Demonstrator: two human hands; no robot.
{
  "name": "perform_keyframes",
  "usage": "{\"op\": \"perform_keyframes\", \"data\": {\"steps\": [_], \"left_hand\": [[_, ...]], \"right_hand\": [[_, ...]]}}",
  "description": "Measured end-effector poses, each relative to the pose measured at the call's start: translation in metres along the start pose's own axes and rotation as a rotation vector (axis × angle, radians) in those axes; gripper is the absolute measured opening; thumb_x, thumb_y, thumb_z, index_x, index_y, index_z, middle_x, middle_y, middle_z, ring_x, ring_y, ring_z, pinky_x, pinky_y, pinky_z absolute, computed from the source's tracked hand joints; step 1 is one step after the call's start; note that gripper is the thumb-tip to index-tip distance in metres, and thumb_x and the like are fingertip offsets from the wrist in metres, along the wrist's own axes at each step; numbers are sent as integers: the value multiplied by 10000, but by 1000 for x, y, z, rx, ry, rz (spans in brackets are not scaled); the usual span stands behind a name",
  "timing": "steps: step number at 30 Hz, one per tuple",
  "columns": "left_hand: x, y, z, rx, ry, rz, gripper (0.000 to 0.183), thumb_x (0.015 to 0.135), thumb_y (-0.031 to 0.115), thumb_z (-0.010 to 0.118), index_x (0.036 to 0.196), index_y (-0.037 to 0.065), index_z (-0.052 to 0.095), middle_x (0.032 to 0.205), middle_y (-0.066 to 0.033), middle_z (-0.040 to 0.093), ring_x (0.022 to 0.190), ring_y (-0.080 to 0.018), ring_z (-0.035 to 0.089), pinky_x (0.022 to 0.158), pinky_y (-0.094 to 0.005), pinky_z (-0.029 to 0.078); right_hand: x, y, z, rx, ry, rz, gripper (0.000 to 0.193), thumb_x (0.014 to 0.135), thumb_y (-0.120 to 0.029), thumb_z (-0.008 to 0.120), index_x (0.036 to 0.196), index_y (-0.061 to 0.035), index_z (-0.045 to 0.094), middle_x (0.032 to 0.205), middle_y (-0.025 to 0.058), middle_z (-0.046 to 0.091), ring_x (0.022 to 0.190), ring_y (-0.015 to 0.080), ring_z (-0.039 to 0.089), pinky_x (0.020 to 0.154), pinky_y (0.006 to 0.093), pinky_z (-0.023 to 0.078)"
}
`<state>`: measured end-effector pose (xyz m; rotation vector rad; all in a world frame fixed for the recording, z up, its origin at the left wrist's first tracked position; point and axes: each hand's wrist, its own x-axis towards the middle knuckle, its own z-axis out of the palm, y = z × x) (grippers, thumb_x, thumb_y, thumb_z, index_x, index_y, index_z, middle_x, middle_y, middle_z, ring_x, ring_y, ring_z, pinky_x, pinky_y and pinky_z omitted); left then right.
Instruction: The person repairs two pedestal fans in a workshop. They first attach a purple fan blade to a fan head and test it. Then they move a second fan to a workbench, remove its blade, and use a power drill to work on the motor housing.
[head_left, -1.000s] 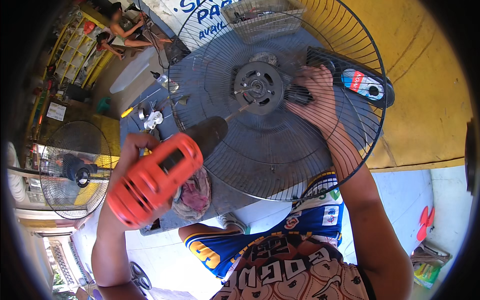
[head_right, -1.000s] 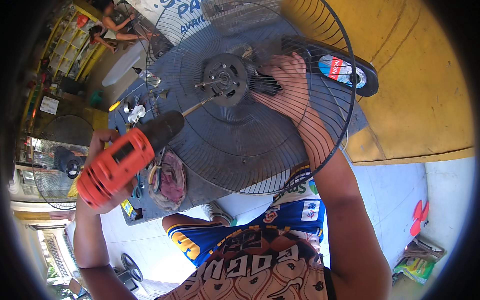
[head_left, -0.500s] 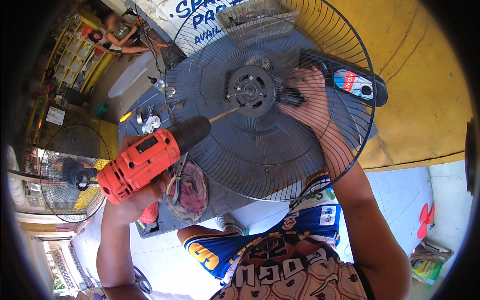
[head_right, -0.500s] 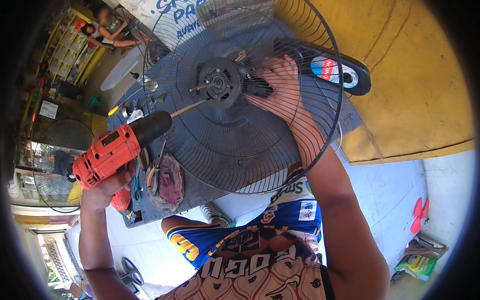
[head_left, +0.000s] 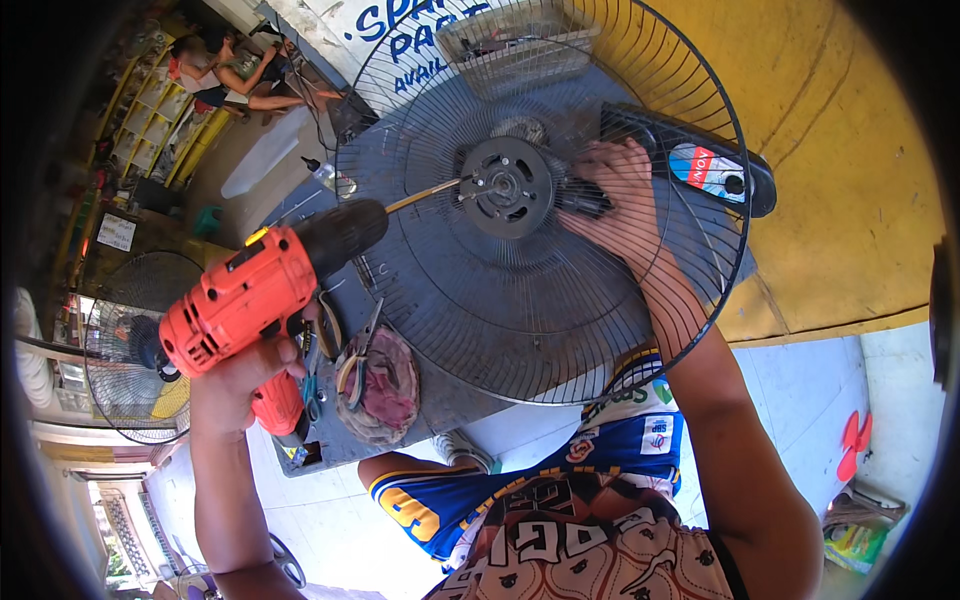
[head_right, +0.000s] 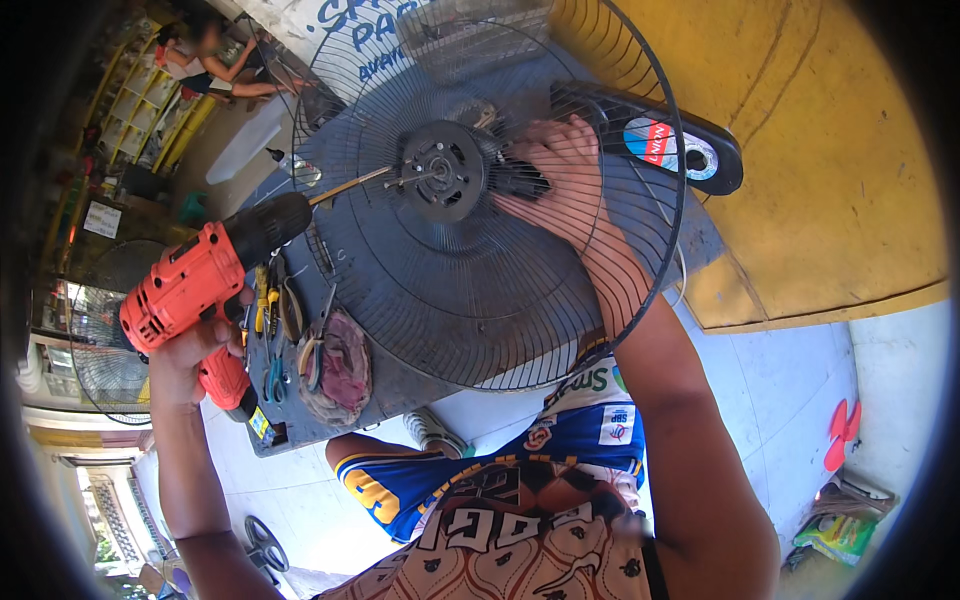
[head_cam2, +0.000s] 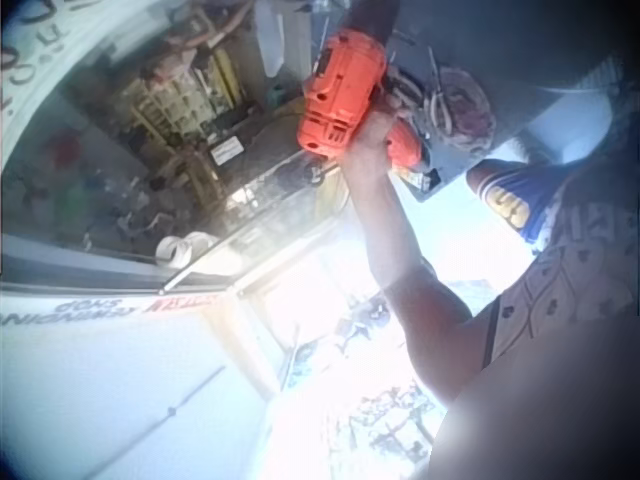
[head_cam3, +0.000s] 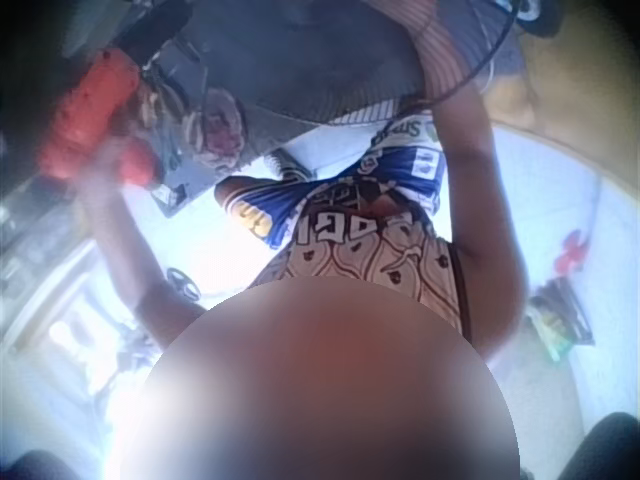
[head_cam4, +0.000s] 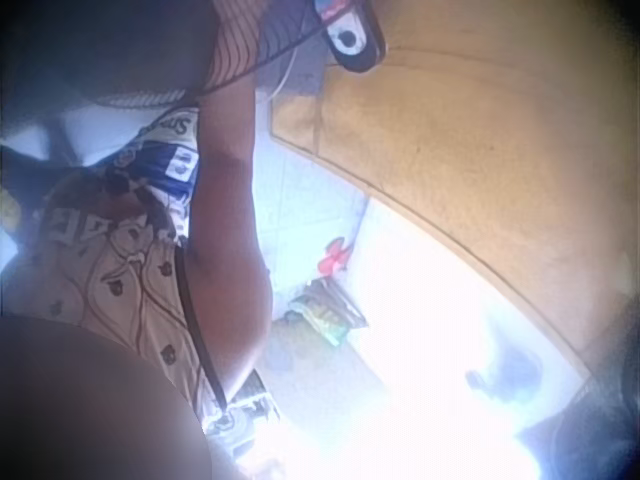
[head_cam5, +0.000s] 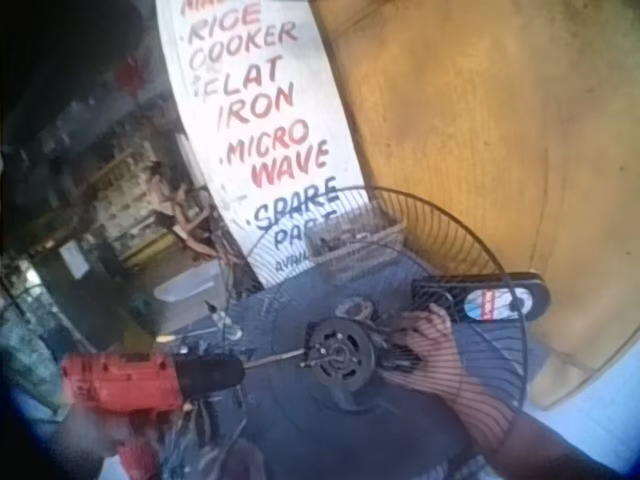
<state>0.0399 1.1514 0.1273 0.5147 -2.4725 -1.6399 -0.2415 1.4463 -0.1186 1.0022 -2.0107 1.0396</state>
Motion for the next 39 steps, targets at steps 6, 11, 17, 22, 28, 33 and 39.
{"op": "perform_keyframes", "data": {"steps": [6, 11, 17, 22, 28, 33, 39], "left_hand": [[19, 12, 24, -9, 0, 38, 637, 702, 25, 696, 1325, -27, 576, 1023, -162, 717, 653, -173, 639, 613, -305, 563], [23, 15, 27, 4, -11, 32, 620, 700, 22, 694, 1310, -27, 589, 1017, -160, 719, 678, -170, 642, 622, -305, 571], [24, 11, 22, 14, -27, 41, 620, 702, 81, 727, 1299, -24, 601, 1021, -147, 702, 714, -166, 638, 617, -298, 562], [26, 10, 21, 51, -40, 11, 614, 707, 115, 735, 1291, -21, 603, 1030, -133, 687, 731, -165, 628, 602, -294, 547], [26, 18, 26, 0, -69, 64, 563, 708, -67, 621, 1268, -24, 576, 1021, -132, 709, 734, -162, 667, 641, -312, 571], [24, 36, 38, 406, -111, 457, 523, 686, -50, 658, 1199, -20, 559, 996, -82, 666, 804, -148, 667, 683, -287, 541], [13, 66, 56, 733, -214, 629, 524, 722, 132, 815, 1183, 63, 575, 979, -145, 693, 868, -364, 721, 777, -377, 552]], "right_hand": [[4, -3, -3, 6, 34, -4, 518, 636, -432, 913, 1062, -192, 742, 1124, 0, 694, 1280, 229, 569, 1215, 490, 247], [3, -1, -4, -7, 46, -15, 519, 630, -452, 908, 1050, -192, 746, 1115, -3, 693, 1270, 230, 570, 1211, 488, 249], [4, 1, -2, -13, 42, -20, 526, 632, -484, 896, 1048, -198, 748, 1106, -10, 690, 1263, 226, 570, 1208, 481, 252], [4, 0, -3, -7, 47, -24, 515, 633, -452, 900, 1046, -186, 745, 1116, 2, 688, 1267, 236, 573, 1209, 485, 255], [4, -5, -3, 12, 46, -23, 503, 635, -414, 906, 1044, -171, 741, 1129, 17, 686, 1270, 247, 577, 1209, 489, 260], [6, -4, -3, 32, 45, -25, 494, 637, -382, 910, 1043, -159, 738, 1139, 29, 684, 1273, 257, 580, 1210, 493, 264], [6, -7, -7, -12, 7, 7, 486, 631, -388, 900, 1032, -163, 742, 1109, 30, 681, 1261, 256, 586, 1198, 491, 275]]}}
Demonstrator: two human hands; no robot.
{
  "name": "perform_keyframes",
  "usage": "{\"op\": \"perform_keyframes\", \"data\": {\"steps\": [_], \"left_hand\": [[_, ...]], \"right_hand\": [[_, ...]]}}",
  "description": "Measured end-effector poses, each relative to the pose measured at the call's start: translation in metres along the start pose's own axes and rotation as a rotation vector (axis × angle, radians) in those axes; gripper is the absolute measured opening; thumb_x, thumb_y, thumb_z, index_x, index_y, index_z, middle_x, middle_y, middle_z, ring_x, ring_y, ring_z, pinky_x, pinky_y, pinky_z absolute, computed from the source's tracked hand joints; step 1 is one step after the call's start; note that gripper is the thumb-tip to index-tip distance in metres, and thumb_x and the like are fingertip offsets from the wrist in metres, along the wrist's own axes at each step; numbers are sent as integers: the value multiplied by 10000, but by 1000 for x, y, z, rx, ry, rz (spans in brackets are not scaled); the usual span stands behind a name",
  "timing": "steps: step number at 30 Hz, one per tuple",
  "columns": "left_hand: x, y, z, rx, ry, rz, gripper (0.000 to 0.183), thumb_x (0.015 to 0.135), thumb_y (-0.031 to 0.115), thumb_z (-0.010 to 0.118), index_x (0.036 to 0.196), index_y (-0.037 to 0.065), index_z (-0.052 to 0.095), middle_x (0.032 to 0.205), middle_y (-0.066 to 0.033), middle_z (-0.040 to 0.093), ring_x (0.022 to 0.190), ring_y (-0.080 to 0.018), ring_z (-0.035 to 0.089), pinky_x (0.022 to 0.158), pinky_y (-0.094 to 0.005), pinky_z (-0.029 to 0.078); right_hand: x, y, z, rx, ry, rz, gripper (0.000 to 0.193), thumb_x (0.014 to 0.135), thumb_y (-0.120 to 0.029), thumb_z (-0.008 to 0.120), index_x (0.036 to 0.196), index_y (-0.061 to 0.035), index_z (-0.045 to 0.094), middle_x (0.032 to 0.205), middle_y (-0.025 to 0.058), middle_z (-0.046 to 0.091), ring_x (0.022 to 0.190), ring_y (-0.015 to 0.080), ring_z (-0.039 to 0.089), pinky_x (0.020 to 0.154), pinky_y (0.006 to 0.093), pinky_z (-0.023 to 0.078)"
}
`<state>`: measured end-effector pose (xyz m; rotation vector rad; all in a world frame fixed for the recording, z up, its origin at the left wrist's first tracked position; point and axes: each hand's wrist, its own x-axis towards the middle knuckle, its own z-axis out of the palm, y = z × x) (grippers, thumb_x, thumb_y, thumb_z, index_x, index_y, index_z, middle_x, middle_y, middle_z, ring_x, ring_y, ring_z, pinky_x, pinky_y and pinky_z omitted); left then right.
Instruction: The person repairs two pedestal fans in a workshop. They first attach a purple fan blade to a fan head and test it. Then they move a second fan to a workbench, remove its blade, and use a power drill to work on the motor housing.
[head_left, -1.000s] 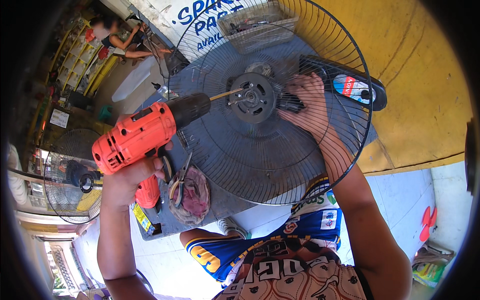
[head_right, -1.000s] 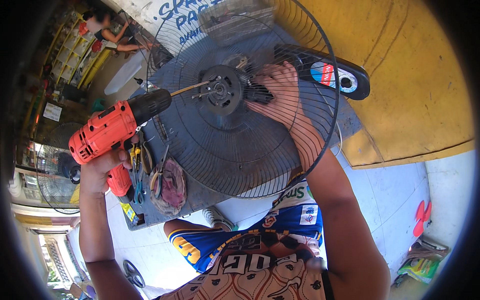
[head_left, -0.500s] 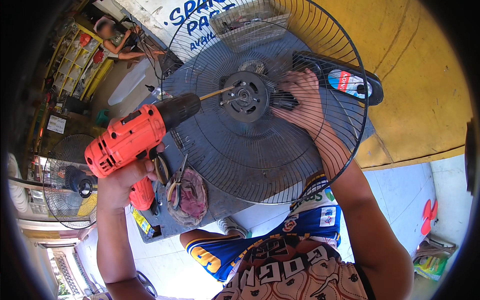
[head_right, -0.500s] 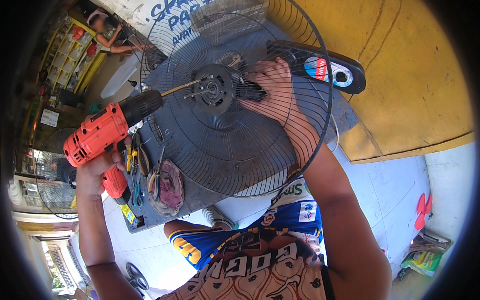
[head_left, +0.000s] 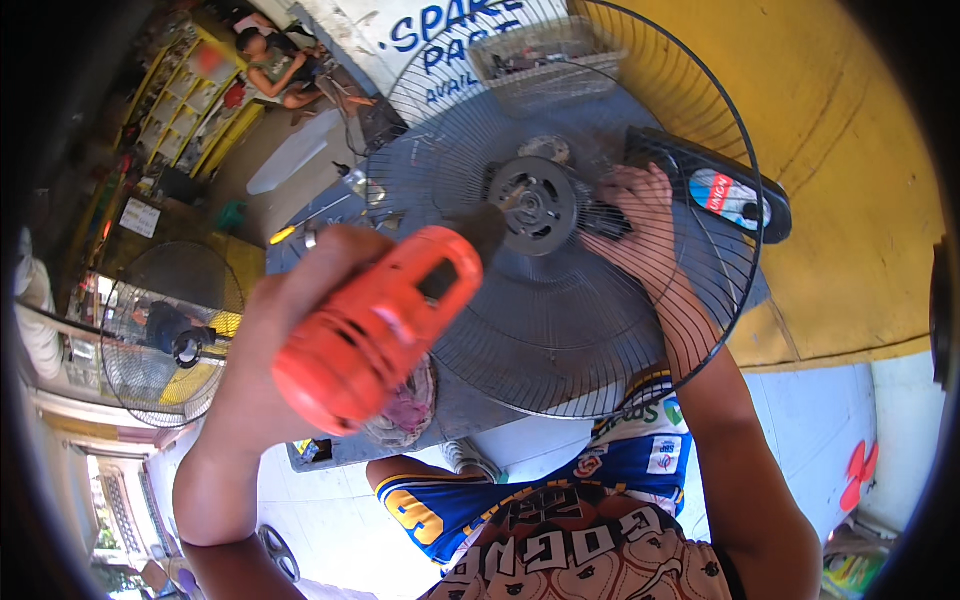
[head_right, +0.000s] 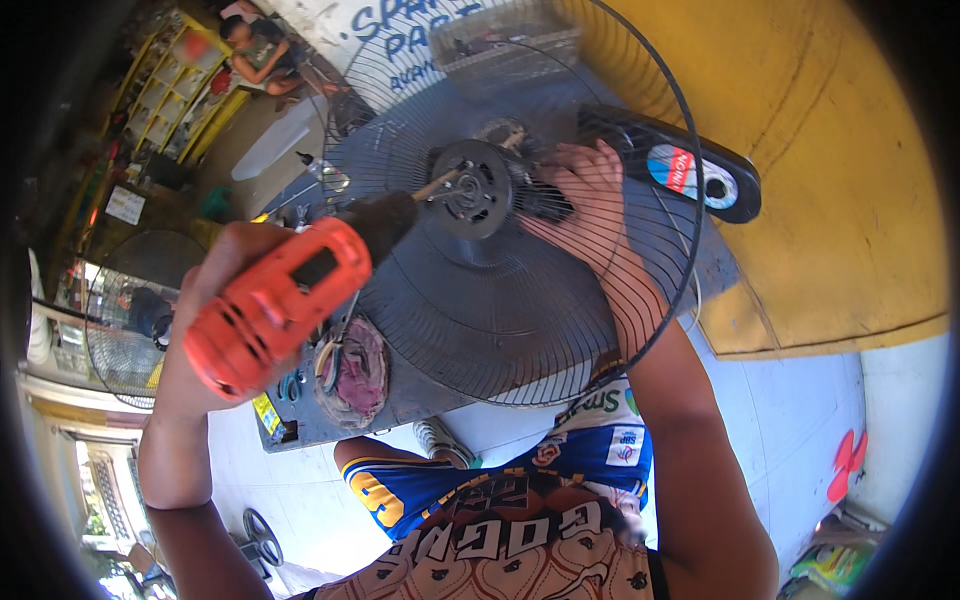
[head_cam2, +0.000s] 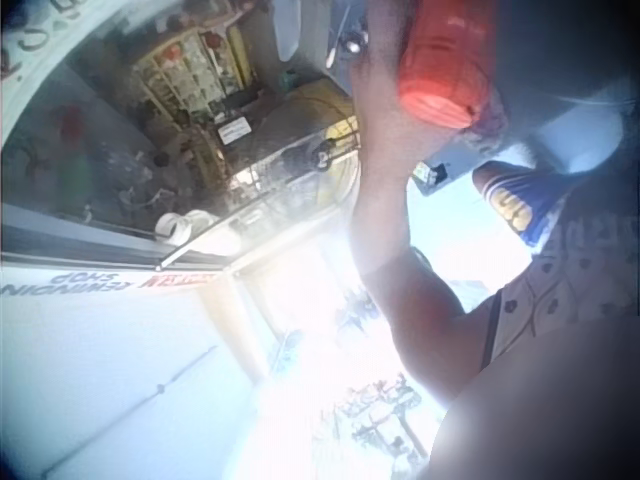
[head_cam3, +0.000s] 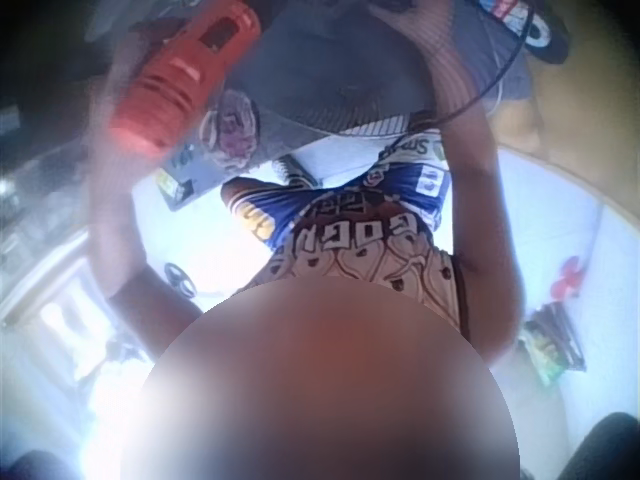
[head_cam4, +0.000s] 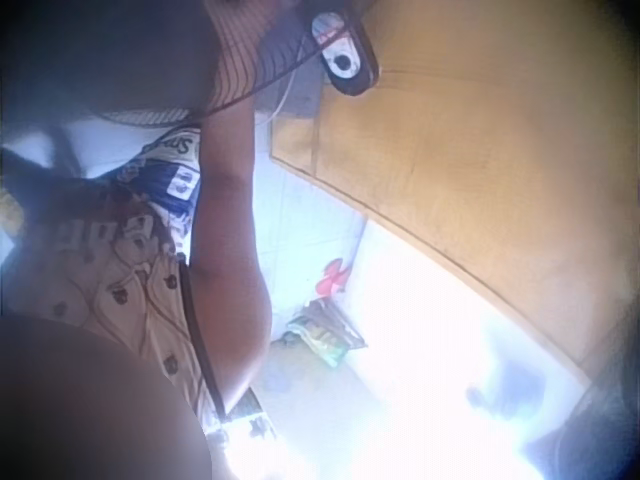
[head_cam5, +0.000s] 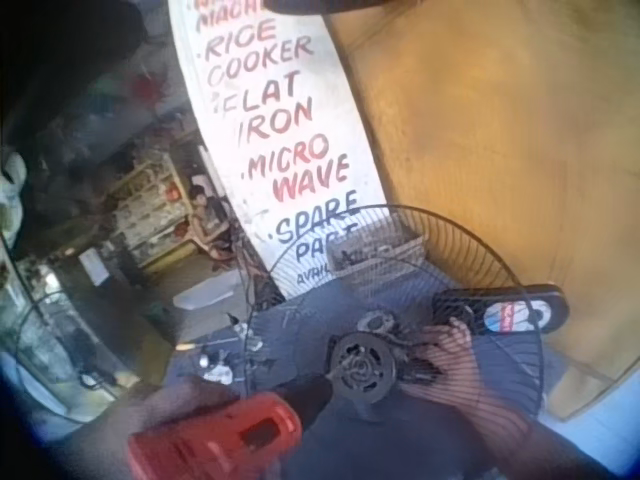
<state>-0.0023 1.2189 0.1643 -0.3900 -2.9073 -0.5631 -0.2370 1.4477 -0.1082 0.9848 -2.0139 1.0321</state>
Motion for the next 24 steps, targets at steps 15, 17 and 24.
{"op": "perform_keyframes", "data": {"steps": [15, 17, 24], "left_hand": [[16, -29, -16, -459, -10, -406, 510, 699, -101, 640, 1196, 9, 611, 960, -37, 613, 812, -120, 678, 693, -286, 545], [17, -27, -16, -449, 10, -427, 495, 700, -93, 656, 1181, 10, 597, 948, -41, 616, 772, -119, 670, 641, -270, 529], [14, -24, -18, -473, 34, -494, 505, 699, -72, 657, 1179, 44, 553, 836, -62, 650, 662, -109, 624, 534, -254, 487]], "right_hand": [[-4, 4, 5, 42, 46, -6, 485, 642, -355, 923, 1048, -151, 755, 1119, 57, 688, 1265, 278, 589, 1194, 491, 289], [-4, 4, 5, 101, 39, 3, 480, 647, -343, 924, 1051, -145, 756, 1132, 55, 692, 1264, 280, 592, 1190, 483, 304], [-4, 7, 6, 114, 65, -22, 495, 632, -389, 913, 1050, -176, 754, 1096, 10, 692, 1253, 241, 581, 1208, 480, 257]]}}
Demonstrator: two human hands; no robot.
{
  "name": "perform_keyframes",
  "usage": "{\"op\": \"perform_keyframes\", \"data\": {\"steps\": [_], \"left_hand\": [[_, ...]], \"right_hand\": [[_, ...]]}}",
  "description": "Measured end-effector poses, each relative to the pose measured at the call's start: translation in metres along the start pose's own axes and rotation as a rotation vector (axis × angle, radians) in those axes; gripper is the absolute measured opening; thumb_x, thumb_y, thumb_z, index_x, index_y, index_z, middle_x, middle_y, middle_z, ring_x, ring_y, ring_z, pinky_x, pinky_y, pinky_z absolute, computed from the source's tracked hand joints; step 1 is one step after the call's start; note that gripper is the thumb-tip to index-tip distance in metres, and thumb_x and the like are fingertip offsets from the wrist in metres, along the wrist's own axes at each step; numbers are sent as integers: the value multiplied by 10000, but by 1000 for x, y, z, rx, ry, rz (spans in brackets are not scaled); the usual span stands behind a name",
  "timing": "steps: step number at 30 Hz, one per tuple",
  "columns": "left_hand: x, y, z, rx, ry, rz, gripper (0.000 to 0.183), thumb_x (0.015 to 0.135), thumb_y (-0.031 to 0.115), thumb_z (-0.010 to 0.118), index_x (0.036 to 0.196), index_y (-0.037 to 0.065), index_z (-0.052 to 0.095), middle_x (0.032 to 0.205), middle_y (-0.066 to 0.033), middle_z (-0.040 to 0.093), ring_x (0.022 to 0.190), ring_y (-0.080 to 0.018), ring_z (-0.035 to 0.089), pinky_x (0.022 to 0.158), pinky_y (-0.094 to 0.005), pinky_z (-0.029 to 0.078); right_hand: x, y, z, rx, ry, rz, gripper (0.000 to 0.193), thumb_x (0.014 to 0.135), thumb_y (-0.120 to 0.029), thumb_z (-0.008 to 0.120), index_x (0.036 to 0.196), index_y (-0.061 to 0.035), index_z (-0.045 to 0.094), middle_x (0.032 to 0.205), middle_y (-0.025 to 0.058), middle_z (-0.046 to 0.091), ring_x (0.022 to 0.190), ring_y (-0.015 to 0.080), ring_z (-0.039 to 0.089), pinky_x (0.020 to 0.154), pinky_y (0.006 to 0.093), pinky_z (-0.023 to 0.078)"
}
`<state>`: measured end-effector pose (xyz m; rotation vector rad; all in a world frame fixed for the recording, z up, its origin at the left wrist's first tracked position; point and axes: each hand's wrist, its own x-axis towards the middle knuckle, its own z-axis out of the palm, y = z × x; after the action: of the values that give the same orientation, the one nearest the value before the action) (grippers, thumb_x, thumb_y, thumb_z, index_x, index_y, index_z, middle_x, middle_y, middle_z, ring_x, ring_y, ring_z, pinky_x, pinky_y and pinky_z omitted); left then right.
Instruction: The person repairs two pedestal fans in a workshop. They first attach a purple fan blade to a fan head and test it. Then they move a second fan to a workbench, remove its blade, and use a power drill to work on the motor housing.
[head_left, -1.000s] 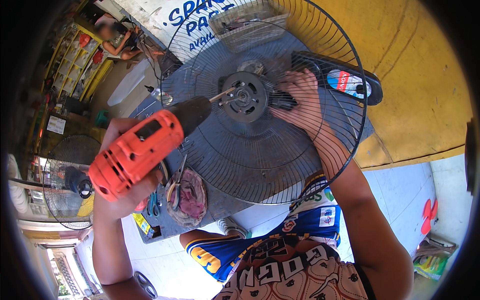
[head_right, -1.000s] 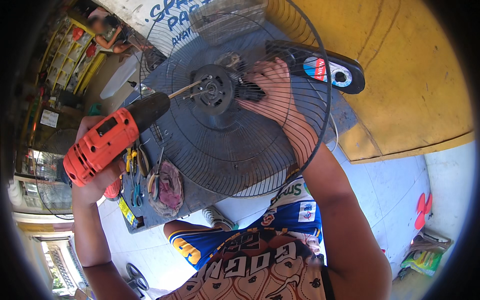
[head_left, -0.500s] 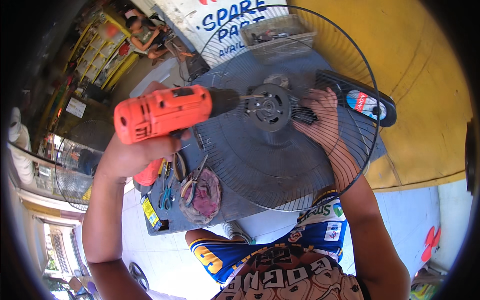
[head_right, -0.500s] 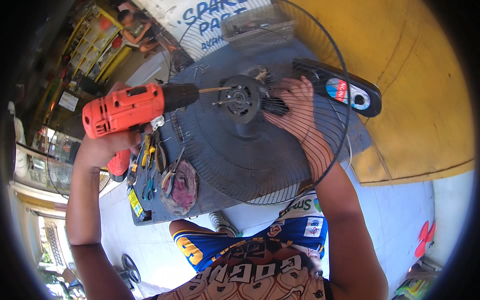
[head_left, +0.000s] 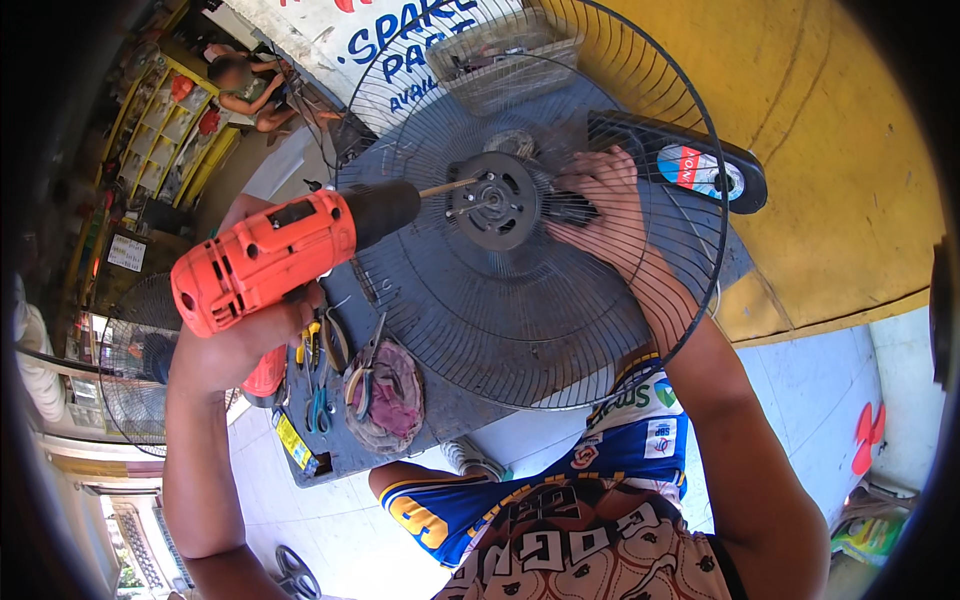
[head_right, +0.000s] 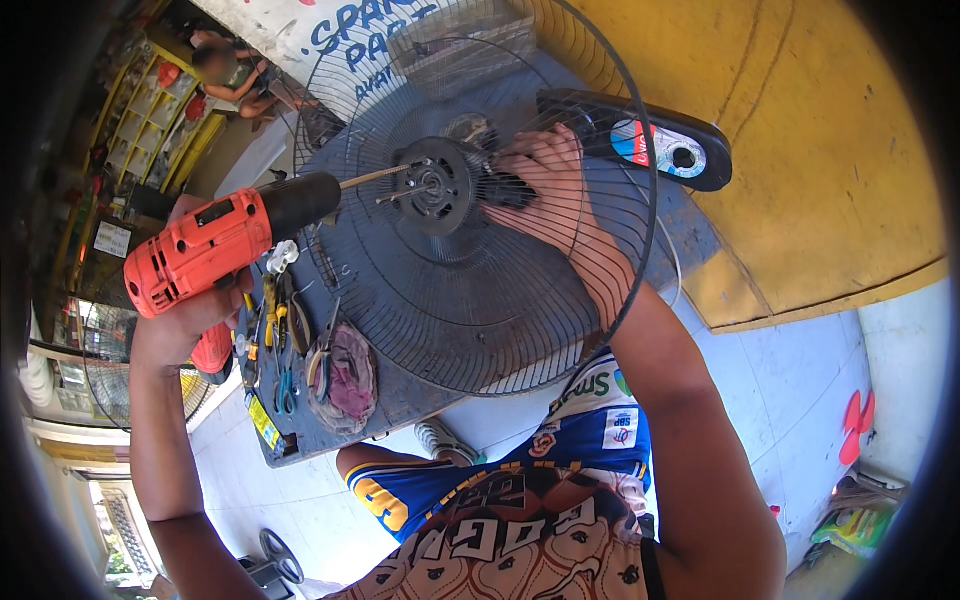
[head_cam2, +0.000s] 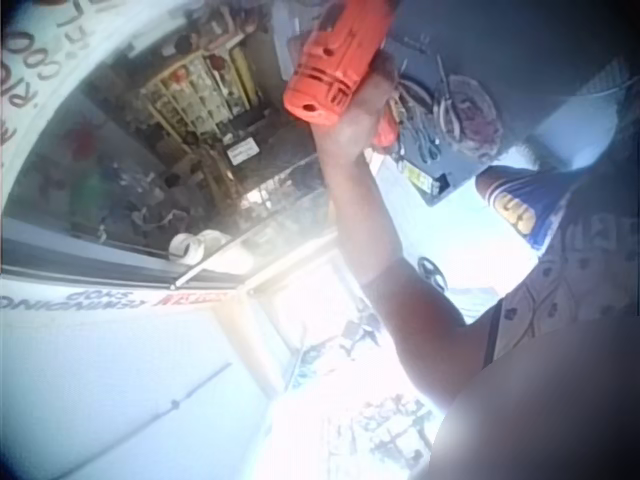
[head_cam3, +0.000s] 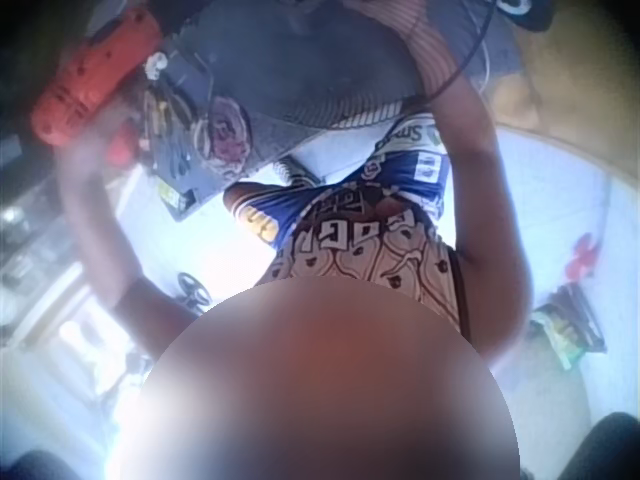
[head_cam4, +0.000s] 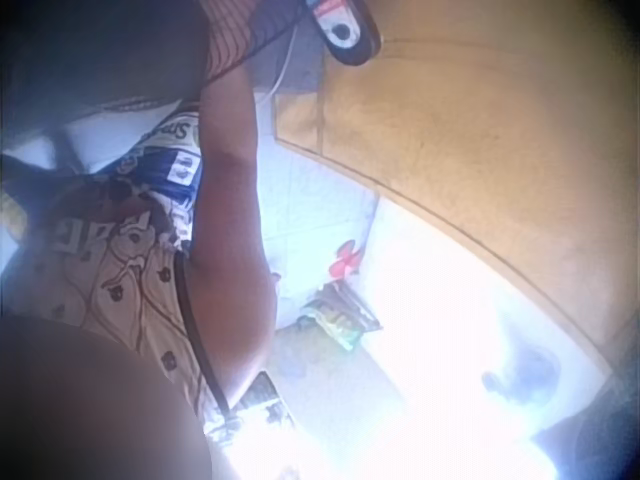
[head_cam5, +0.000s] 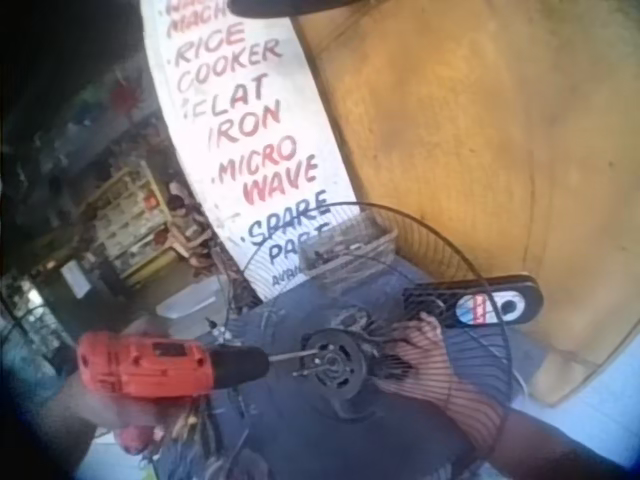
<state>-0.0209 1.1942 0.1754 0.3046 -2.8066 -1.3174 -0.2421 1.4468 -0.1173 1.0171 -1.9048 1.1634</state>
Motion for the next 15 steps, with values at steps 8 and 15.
{"op": "perform_keyframes", "data": {"steps": [8, 15], "left_hand": [[-4, -8, -1, -29, 58, -27, 607, 673, -58, 653, 1247, 61, 498, 810, -57, 648, 626, -114, 602, 516, -262, 489], [-4, -10, -3, -31, 46, 3, 639, 648, -37, 648, 1262, 62, 500, 785, -53, 645, 625, -107, 603, 499, -251, 484]], "right_hand": [[-5, 3, 2, -90, -2, -5, 506, 615, -412, 906, 1039, -187, 744, 1130, 4, 687, 1248, 234, 579, 1197, 484, 266], [-7, 5, 4, -155, -12, -5, 516, 600, -431, 899, 1029, -196, 735, 1160, 0, 683, 1244, 228, 578, 1186, 488, 273]]}}
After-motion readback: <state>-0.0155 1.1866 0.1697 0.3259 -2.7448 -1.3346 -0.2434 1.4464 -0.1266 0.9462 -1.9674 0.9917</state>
